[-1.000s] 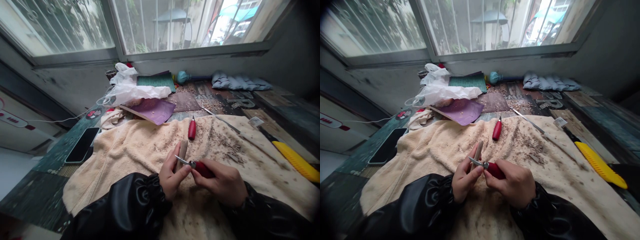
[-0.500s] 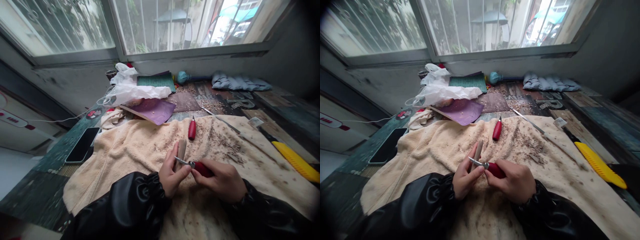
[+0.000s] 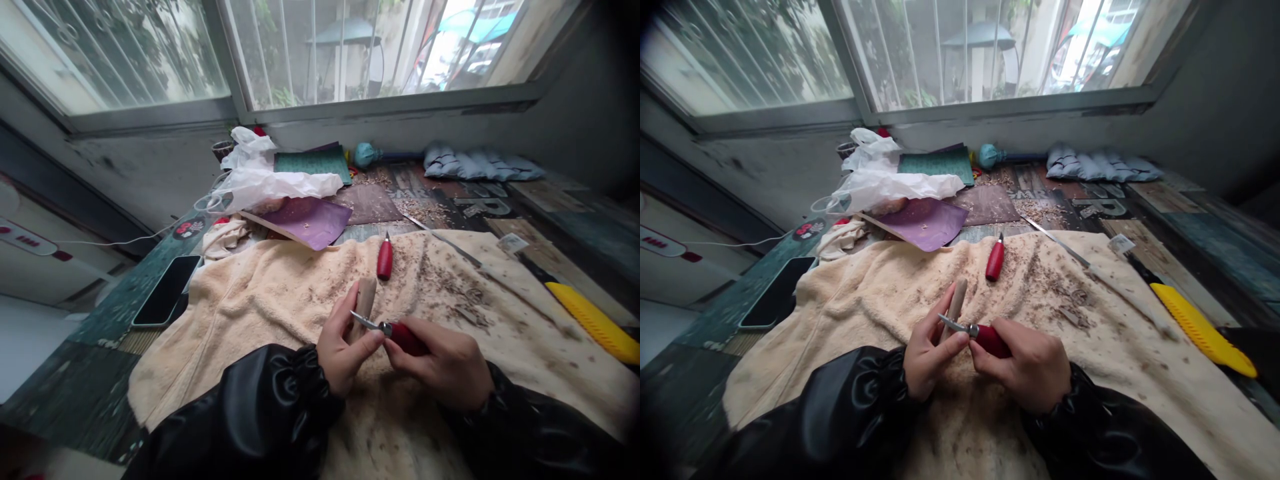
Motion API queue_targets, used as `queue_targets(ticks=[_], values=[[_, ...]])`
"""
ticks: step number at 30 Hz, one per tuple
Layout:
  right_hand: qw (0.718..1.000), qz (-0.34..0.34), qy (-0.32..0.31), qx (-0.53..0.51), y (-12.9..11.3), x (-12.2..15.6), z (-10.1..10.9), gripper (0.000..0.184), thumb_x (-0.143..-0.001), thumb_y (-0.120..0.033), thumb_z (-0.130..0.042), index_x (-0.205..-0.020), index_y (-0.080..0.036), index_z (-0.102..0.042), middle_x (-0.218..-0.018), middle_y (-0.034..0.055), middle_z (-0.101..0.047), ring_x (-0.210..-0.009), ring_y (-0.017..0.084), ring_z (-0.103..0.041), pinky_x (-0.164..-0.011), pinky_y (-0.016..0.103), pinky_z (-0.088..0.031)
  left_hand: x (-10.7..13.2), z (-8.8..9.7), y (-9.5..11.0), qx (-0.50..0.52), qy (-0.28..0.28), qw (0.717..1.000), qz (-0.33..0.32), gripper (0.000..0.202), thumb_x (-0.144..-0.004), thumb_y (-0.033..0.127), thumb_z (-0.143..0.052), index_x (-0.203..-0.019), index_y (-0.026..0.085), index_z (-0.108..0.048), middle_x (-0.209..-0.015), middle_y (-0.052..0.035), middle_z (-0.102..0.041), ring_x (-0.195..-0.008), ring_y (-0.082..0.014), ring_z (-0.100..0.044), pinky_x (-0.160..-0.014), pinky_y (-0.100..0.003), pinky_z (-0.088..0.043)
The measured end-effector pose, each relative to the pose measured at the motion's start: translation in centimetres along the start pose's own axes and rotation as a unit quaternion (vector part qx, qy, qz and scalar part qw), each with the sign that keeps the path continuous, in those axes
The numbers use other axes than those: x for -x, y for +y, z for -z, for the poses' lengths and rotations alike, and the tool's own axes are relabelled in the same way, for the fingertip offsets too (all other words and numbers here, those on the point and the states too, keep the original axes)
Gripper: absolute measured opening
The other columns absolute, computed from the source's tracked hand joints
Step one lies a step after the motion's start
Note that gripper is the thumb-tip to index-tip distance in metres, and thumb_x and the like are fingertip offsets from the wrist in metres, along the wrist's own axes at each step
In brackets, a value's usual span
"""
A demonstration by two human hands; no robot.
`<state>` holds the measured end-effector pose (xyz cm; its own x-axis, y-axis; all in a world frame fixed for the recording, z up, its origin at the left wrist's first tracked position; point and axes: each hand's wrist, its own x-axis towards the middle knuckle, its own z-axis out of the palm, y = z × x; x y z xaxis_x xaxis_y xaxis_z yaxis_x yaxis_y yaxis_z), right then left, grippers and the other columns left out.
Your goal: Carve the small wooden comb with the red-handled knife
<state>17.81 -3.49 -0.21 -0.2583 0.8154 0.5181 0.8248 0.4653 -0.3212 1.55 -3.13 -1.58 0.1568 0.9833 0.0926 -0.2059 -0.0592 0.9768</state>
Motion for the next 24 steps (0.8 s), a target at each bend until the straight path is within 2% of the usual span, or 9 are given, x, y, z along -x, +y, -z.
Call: queue_targets(ticks=[7, 10, 24], values=[[1.0, -0.014, -0.009, -0.003, -0.3, 0.2, 0.0, 0.039, -0.079, -0.048, -0.049, -0.059, -0.017, -0.058, -0.047, -0.0033, -0.048, -0.041, 0.006, -0.041, -0.045, 0.021, -0.03, -0.1, -0.2, 0.8, 0.029, 0.011, 1.0, 0.002, 0.063, -0.071, 0.026, -0.067, -0.129, 0.024, -0.042, -0.138, -0.005, -0.038, -0.129, -0.0258, -0.029, -0.11, -0.039, -0.018], [1.0, -0.003, -0.006, 0.001, -0.3, 0.2, 0.0, 0.038, -0.08, -0.048, -0.049, -0.059, -0.017, -0.057, -0.047, -0.0039, -0.048, -0.04, 0.005, -0.042, -0.044, 0.021, -0.029, 0.0, -0.2, 0.8, 0.032, 0.011, 0.999, 0.007, 0.064, -0.071, 0.026, -0.067, -0.129, 0.024, -0.041, -0.138, -0.0054, -0.039, -0.129, -0.0258, -0.029, -0.109, -0.039, -0.02], [0.999, -0.035, 0.023, 0.0, -0.9, 0.5, -0.4, 0.04, -0.08, -0.05, -0.047, -0.058, -0.018, -0.056, -0.047, -0.0036, -0.047, -0.041, 0.006, -0.041, -0.045, 0.022, -0.029, 0.0, -0.6, 1.4, 0.047, 0.045, 0.998, 0.023, 0.063, -0.067, 0.023, -0.069, -0.126, 0.02, -0.046, -0.135, -0.0075, -0.043, -0.127, -0.0256, -0.034, -0.104, -0.035, -0.031]])
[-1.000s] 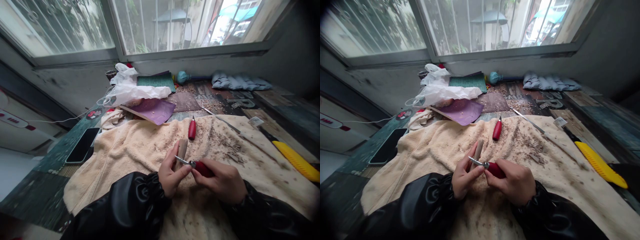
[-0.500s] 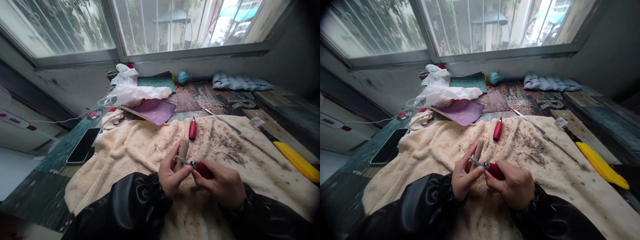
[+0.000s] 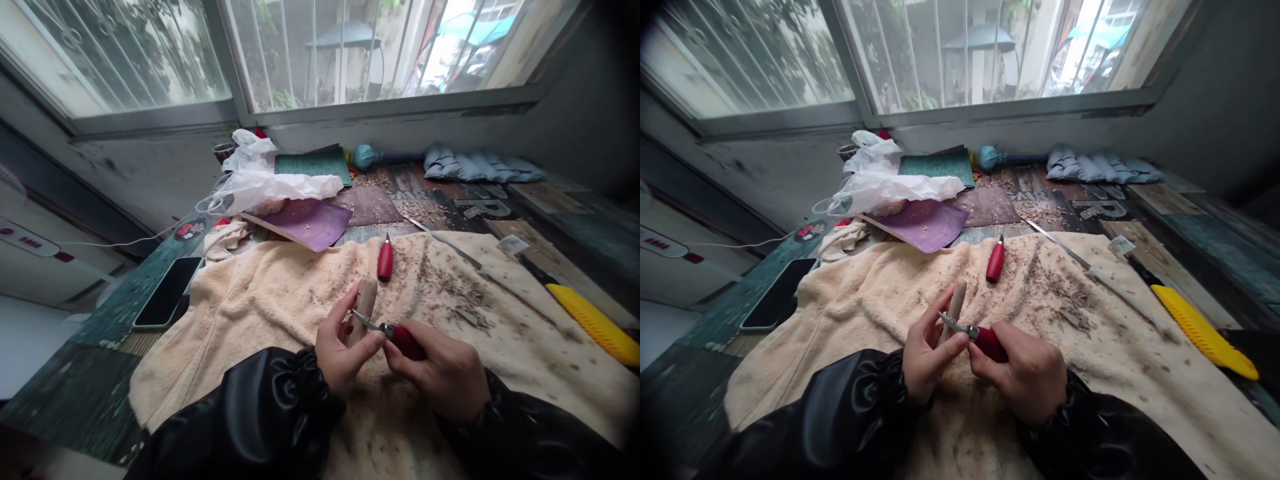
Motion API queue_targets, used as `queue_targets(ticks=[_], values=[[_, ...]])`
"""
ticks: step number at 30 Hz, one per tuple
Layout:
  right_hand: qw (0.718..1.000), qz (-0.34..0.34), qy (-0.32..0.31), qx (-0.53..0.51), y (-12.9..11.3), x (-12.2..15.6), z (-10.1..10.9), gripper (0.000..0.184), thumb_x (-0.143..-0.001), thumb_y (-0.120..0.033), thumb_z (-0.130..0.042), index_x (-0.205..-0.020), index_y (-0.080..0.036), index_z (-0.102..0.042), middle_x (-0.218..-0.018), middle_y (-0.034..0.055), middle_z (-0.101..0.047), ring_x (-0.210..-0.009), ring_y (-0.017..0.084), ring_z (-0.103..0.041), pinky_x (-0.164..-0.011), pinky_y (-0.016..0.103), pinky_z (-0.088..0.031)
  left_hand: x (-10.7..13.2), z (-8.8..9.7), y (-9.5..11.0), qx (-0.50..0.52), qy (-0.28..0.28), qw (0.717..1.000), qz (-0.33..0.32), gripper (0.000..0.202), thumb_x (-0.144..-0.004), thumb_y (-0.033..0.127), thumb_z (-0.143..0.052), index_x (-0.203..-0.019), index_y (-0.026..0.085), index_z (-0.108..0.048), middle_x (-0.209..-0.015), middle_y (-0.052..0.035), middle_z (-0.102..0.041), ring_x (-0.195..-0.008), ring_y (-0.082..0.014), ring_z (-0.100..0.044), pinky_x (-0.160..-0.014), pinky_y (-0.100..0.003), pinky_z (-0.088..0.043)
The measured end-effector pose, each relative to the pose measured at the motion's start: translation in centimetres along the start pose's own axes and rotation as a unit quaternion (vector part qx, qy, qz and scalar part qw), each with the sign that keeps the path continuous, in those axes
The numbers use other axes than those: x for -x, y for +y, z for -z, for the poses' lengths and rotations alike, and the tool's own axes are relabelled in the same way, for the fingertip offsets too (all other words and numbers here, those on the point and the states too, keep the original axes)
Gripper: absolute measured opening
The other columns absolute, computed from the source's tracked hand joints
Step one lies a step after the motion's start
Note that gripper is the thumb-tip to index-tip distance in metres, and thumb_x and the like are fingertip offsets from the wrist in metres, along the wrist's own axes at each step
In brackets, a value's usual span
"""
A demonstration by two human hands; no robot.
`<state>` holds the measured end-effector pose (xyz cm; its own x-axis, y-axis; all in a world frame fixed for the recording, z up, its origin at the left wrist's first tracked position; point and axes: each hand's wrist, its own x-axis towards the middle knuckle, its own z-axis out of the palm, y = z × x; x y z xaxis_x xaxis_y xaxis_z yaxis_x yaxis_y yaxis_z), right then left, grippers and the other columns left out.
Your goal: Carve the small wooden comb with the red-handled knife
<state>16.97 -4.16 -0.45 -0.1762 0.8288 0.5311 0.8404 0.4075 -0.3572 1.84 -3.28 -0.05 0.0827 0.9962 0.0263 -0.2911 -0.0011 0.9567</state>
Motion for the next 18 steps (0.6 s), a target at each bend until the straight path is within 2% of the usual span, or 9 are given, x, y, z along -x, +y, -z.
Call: queue_targets(ticks=[6, 13, 18], values=[[1.0, 0.019, 0.013, 0.019, -0.17, -0.09, -0.08, 0.038, -0.08, -0.049, -0.048, -0.057, -0.018, -0.054, -0.045, -0.0033, -0.048, -0.039, 0.007, -0.043, -0.043, 0.021, -0.029, -0.06, -0.12, -0.07, 0.008, 0.02, 1.0, -0.003, 0.063, -0.064, 0.023, -0.071, -0.122, 0.018, -0.05, -0.132, -0.0093, -0.046, -0.124, -0.0284, -0.038, -0.101, -0.037, -0.035], [0.999, 0.031, 0.029, 0.02, -0.22, -0.32, -0.3, 0.038, -0.08, -0.047, -0.048, -0.056, -0.018, -0.053, -0.044, -0.0036, -0.047, -0.037, 0.007, -0.044, -0.041, 0.02, -0.03, -0.16, -0.07, -0.07, 0.007, 0.032, 0.999, 0.008, 0.068, -0.063, 0.026, -0.072, -0.125, 0.016, -0.047, -0.128, -0.0125, -0.05, -0.111, -0.0298, -0.052, -0.091, -0.037, -0.043], [1.0, 0.024, 0.017, 0.003, -0.1, -0.12, -0.73, 0.036, -0.081, -0.045, -0.047, -0.06, -0.018, -0.054, -0.046, -0.0039, -0.05, -0.038, 0.006, -0.047, -0.042, 0.019, -0.032, -0.23, -0.09, -0.27, 0.01, 0.036, 0.999, -0.007, 0.066, -0.063, 0.025, -0.072, -0.124, 0.015, -0.048, -0.128, -0.0129, -0.05, -0.116, -0.0287, -0.047, -0.094, -0.035, -0.041]])
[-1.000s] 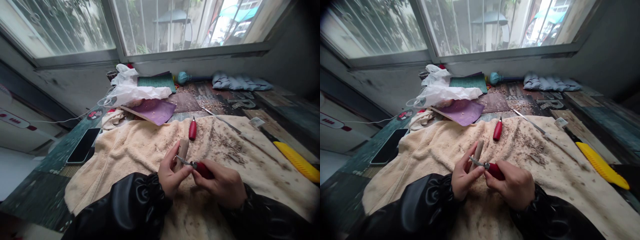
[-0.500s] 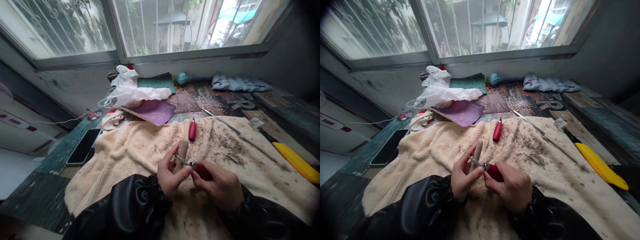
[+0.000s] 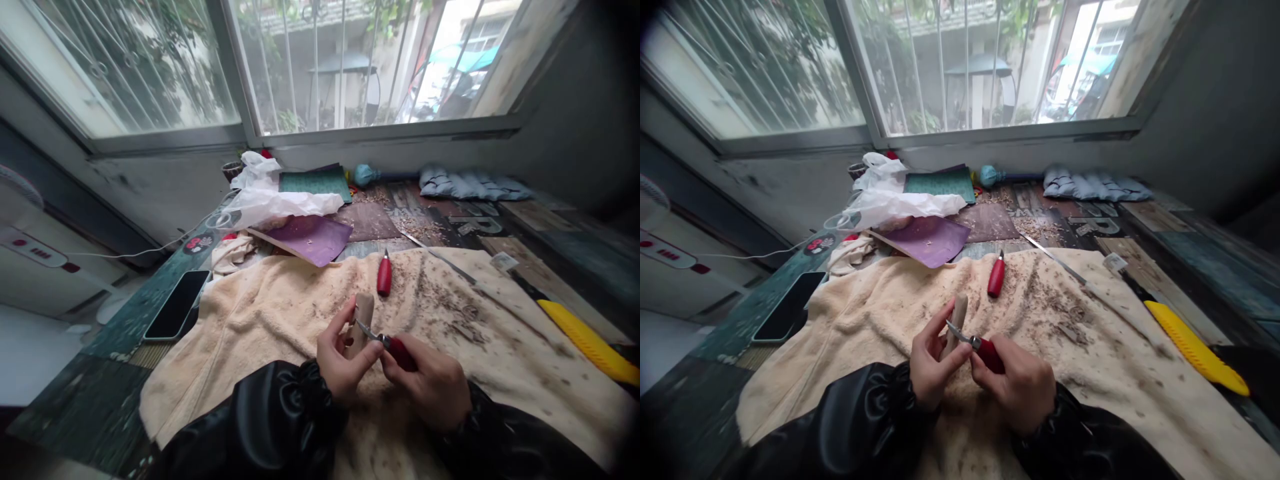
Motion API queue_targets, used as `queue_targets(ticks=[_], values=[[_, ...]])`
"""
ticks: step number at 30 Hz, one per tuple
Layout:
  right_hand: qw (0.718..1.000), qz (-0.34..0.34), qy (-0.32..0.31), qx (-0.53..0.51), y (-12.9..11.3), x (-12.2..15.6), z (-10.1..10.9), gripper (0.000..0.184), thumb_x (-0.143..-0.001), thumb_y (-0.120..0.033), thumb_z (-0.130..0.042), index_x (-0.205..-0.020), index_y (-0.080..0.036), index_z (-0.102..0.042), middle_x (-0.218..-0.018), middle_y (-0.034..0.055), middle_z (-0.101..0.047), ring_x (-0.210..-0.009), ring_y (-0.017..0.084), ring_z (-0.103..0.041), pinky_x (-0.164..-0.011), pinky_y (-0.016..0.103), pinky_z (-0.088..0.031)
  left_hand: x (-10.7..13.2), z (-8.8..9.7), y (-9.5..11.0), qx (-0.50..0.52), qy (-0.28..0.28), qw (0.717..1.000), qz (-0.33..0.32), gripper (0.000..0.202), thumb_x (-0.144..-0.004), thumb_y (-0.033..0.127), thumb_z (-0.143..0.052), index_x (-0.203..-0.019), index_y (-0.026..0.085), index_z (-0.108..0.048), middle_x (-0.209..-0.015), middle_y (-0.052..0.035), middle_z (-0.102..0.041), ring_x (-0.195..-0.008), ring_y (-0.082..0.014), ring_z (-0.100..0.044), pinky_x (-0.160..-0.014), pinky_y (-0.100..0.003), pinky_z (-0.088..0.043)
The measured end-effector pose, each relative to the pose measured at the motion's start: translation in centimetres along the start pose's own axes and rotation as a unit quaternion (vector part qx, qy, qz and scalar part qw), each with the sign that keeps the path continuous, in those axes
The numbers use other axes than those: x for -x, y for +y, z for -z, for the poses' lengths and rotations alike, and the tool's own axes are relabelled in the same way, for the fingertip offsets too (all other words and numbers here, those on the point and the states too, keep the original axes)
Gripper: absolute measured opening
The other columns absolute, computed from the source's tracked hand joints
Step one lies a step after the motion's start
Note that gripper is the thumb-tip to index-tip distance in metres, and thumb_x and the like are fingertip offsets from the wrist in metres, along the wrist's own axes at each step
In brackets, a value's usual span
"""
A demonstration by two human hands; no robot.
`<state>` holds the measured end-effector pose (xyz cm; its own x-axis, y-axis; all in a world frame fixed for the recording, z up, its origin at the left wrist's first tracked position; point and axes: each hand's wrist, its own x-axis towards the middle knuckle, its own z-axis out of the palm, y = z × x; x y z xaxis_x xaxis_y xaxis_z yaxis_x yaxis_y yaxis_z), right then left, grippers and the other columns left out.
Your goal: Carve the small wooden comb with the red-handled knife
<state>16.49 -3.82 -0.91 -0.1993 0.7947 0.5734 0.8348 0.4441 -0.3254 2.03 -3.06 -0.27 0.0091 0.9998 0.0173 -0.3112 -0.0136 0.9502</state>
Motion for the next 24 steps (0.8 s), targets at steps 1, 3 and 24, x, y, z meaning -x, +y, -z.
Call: queue_targets(ticks=[1, 3, 24], values=[[1.0, -0.004, -0.001, -0.002, 0.0, 0.0, -0.1, 0.036, -0.082, -0.045, -0.047, -0.06, -0.018, -0.055, -0.046, -0.0039, -0.05, -0.038, 0.007, -0.047, -0.042, 0.019, -0.031, 0.0, 0.0, -0.1, 0.003, 0.004, 1.0, -0.005, 0.066, -0.063, 0.026, -0.072, -0.123, 0.015, -0.048, -0.128, -0.0127, -0.05, -0.118, -0.0282, -0.045, -0.096, -0.035, -0.04], [1.0, -0.007, -0.002, -0.007, -0.2, 0.1, -0.4, 0.036, -0.082, -0.046, -0.046, -0.059, -0.019, -0.054, -0.046, -0.0037, -0.051, -0.039, 0.007, -0.047, -0.042, 0.019, -0.031, 0.0, -0.2, -0.2, 0.006, 0.015, 1.0, -0.003, 0.065, -0.063, 0.027, -0.072, -0.122, 0.015, -0.049, -0.128, -0.0129, -0.05, -0.116, -0.0282, -0.047, -0.094, -0.034, -0.041], [0.981, -0.15, -0.038, -0.12, 2.2, -1.0, -2.5, 0.037, -0.082, -0.052, -0.04, -0.076, -0.02, -0.059, -0.058, -0.0005, -0.06, -0.052, 0.015, -0.057, -0.048, 0.024, -0.042, -2.6, 1.6, -2.2, 0.319, -0.18, 0.905, 0.217, 0.033, -0.067, 0.038, -0.056, -0.09, 0.014, -0.053, -0.07, -0.0017, -0.053, -0.045, -0.0077, -0.046, -0.033, -0.017, -0.027]])
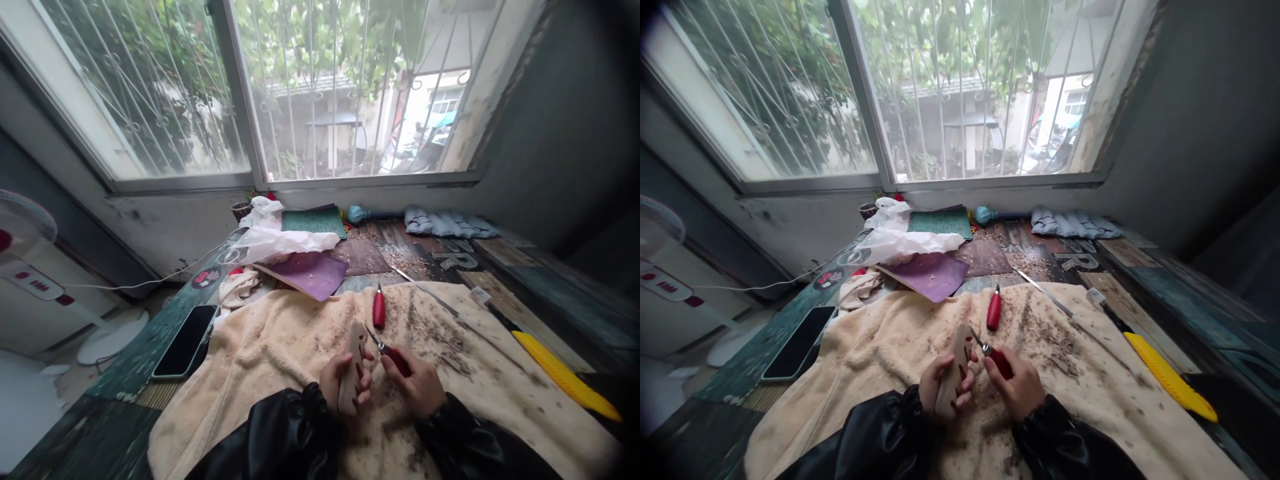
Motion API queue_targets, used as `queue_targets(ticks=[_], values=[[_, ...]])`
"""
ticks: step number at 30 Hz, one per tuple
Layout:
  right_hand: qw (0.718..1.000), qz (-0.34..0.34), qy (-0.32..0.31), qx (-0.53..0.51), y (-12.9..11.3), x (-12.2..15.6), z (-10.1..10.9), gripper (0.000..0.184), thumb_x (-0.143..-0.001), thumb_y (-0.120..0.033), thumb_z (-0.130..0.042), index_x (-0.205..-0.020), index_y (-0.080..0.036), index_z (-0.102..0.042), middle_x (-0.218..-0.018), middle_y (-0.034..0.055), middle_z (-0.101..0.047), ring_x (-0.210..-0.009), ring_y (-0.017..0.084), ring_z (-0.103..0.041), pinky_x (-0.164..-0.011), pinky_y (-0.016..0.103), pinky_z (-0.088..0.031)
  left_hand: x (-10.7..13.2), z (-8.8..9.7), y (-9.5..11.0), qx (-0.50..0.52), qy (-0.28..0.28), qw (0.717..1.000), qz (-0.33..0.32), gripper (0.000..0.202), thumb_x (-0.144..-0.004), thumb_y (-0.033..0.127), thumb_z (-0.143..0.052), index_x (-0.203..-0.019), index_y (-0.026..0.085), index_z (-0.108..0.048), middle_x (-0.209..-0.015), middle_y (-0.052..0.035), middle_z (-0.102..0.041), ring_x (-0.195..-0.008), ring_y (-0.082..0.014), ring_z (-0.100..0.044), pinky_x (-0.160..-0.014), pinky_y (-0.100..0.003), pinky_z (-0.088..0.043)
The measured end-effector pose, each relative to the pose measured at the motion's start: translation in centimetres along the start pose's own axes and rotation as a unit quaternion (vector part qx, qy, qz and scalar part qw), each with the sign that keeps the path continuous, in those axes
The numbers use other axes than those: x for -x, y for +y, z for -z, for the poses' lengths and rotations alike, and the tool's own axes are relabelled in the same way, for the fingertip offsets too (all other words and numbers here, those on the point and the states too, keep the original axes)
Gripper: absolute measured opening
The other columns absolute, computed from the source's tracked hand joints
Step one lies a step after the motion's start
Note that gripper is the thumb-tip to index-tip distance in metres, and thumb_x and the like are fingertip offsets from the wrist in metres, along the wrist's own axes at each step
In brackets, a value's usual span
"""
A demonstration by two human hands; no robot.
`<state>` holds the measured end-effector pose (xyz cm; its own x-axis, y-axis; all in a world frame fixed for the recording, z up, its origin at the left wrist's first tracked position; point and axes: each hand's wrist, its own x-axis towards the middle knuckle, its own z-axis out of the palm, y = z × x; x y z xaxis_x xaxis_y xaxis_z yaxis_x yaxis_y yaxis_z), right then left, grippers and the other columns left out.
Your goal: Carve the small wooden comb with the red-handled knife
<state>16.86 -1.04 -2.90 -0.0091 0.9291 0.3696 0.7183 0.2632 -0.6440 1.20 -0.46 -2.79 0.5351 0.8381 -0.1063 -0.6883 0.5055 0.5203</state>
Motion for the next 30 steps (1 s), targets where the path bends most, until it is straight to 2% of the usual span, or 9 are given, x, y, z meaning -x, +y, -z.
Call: queue_targets(ticks=[6, 9, 11, 14, 17, 20, 22, 26, 30], values=[[0.997, -0.046, 0.022, -0.059, 0.5, 0.1, -0.6, 0.03, -0.074, -0.049, -0.053, -0.086, -0.021, -0.057, -0.062, -0.0014, -0.061, -0.054, 0.016, -0.056, -0.052, 0.027, -0.044, -0.5, 0.9, -0.5, 0.013, -0.009, 0.999, 0.041, 0.058, -0.071, 0.058, -0.047, -0.097, 0.007, -0.056, -0.057, -0.0051, -0.054, -0.047, -0.0139, -0.051, -0.044, -0.023, -0.033], [0.968, -0.122, -0.027, -0.22, 0.3, -0.4, -0.1, 0.031, -0.071, -0.047, -0.058, -0.087, -0.021, -0.054, -0.06, -0.003, -0.056, -0.049, 0.012, -0.052, -0.047, 0.024, -0.042, -0.3, 0.1, 0.0, 0.022, 0.008, 1.0, 0.012, 0.055, -0.071, 0.058, -0.047, -0.1, 0.013, -0.055, -0.069, -0.0067, -0.058, -0.05, -0.0126, -0.051, -0.04, -0.021, -0.03], [0.91, -0.174, -0.126, -0.356, -0.1, -0.9, 0.3, 0.036, -0.074, -0.053, -0.054, -0.088, -0.02, -0.049, -0.056, -0.0058, -0.05, -0.037, 0.008, -0.042, -0.035, 0.02, -0.034, -0.2, -0.5, 0.5, 0.022, 0.017, 1.0, -0.012, 0.048, -0.071, 0.053, -0.051, -0.103, 0.018, -0.051, -0.087, -0.0081, -0.06, -0.05, -0.0104, -0.05, -0.037, -0.018, -0.026], [0.777, -0.209, -0.286, -0.52, -0.6, -1.9, 0.9, 0.043, -0.077, -0.063, -0.039, -0.089, -0.022, -0.043, -0.053, -0.0094, -0.043, -0.025, 0.002, -0.025, -0.025, 0.016, -0.02, -0.1, -0.9, 0.9, -0.023, 0.02, 0.998, -0.047, 0.046, -0.064, 0.038, -0.058, -0.104, 0.022, -0.044, -0.104, -0.0088, -0.057, -0.046, -0.0083, -0.05, -0.034, -0.016, -0.023], [0.614, -0.206, -0.418, -0.637, -0.4, -2.4, 1.2, 0.042, -0.079, -0.063, -0.034, -0.085, -0.022, -0.042, -0.048, -0.0107, -0.039, -0.022, 0.001, -0.019, -0.022, 0.013, -0.016, -0.1, -0.6, 0.8, -0.115, 0.067, 0.985, -0.106, 0.051, -0.052, 0.016, -0.054, -0.101, 0.021, -0.042, -0.089, -0.0037, -0.059, -0.042, -0.0057, -0.045, -0.034, -0.015, -0.024], [0.524, -0.199, -0.514, -0.649, 0.4, -2.4, 1.2, 0.043, -0.082, -0.06, -0.031, -0.078, -0.019, -0.043, -0.04, -0.0109, -0.035, -0.021, 0.001, -0.016, -0.021, 0.011, -0.014, 0.0, -0.3, 0.6, -0.22, 0.109, 0.962, -0.123, 0.058, -0.046, 0.006, -0.047, -0.103, 0.018, -0.045, -0.069, 0.0025, -0.054, -0.044, -0.0052, -0.041, -0.038, -0.016, -0.03], [0.519, -0.209, -0.529, -0.638, 0.9, -2.4, 1.0, 0.043, -0.082, -0.059, -0.032, -0.079, -0.018, -0.045, -0.04, -0.0103, -0.036, -0.021, 0.002, -0.016, -0.021, 0.012, -0.015, 0.1, -0.3, 0.6, -0.255, 0.11, 0.954, -0.112, 0.06, -0.046, 0.007, -0.046, -0.106, 0.017, -0.048, -0.067, 0.0022, -0.054, -0.046, -0.0065, -0.043, -0.041, -0.018, -0.033], [0.57, -0.231, -0.468, -0.635, 1.6, -2.7, 1.1, 0.042, -0.083, -0.058, -0.031, -0.083, -0.019, -0.046, -0.042, -0.0096, -0.038, -0.022, 0.002, -0.016, -0.022, 0.012, -0.015, 0.1, -0.6, 0.8, -0.259, 0.091, 0.956, -0.106, 0.06, -0.049, 0.012, -0.046, -0.108, 0.016, -0.052, -0.071, -0.0001, -0.056, -0.047, -0.0077, -0.044, -0.043, -0.021, -0.036], [0.601, -0.236, -0.399, -0.651, 2.3, -3.0, 1.3, 0.04, -0.082, -0.059, -0.035, -0.084, -0.021, -0.045, -0.045, -0.0102, -0.038, -0.025, 0.001, -0.018, -0.025, 0.011, -0.015, 0.0, -1.1, 1.1, -0.235, 0.063, 0.963, -0.116, 0.053, -0.048, 0.014, -0.05, -0.101, 0.015, -0.058, -0.095, -0.0067, -0.058, -0.07, -0.0156, -0.053, -0.049, -0.023, -0.043]])
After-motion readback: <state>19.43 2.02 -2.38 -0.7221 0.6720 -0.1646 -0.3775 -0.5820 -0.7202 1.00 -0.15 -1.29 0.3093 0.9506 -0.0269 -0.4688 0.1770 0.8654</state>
